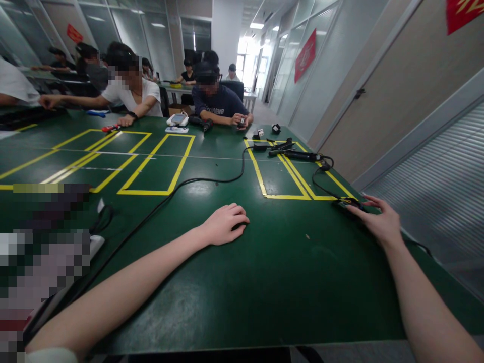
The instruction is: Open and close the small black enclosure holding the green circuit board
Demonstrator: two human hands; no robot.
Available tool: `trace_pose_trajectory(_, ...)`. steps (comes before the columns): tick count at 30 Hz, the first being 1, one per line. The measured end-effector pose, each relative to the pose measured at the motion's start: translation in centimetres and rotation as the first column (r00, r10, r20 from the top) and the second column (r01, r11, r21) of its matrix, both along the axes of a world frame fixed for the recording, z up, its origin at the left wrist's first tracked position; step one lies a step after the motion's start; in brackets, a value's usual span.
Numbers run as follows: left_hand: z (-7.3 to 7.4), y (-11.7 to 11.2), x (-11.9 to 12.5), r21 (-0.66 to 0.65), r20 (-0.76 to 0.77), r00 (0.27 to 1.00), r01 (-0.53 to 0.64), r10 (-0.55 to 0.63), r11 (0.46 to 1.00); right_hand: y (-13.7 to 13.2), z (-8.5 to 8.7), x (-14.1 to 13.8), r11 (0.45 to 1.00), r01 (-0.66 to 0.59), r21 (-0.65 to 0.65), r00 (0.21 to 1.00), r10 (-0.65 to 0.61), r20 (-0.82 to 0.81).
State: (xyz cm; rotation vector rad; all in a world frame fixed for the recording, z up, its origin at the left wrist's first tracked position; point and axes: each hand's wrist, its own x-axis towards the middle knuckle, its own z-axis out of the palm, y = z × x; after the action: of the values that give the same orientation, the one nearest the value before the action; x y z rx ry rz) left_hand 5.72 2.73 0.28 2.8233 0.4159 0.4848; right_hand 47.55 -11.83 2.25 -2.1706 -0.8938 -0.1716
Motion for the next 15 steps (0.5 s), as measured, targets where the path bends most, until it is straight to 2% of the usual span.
trace_pose_trajectory(3,0.0,0.0,0.0,0.005,-0.005,1.000,0.000,0.000,1.000,0.2,0.7,-0.6,0.996,0.084,0.033,0.995,-0.082,-0.064)
trace_pose_trajectory(5,0.0,0.0,0.1,0.008,-0.010,1.000,0.001,-0.001,1.000,0.3,0.9,-1.0,0.995,0.094,0.029,0.995,-0.094,-0.018)
trace_pose_trajectory(8,0.0,0.0,0.1,0.005,-0.011,1.000,0.002,-0.002,1.000,0.1,1.1,-1.3,0.991,0.097,-0.091,0.995,-0.096,0.016)
trace_pose_trajectory(12,0.1,-0.1,0.1,0.000,-0.012,1.000,0.000,0.000,1.000,-0.7,2.0,-2.0,0.959,0.143,-0.246,0.988,-0.124,0.091)
trace_pose_trajectory(15,0.1,-0.1,0.1,0.004,-0.013,1.000,-0.003,0.003,1.000,-1.6,2.8,-4.7,0.985,0.057,-0.162,0.985,-0.029,0.172)
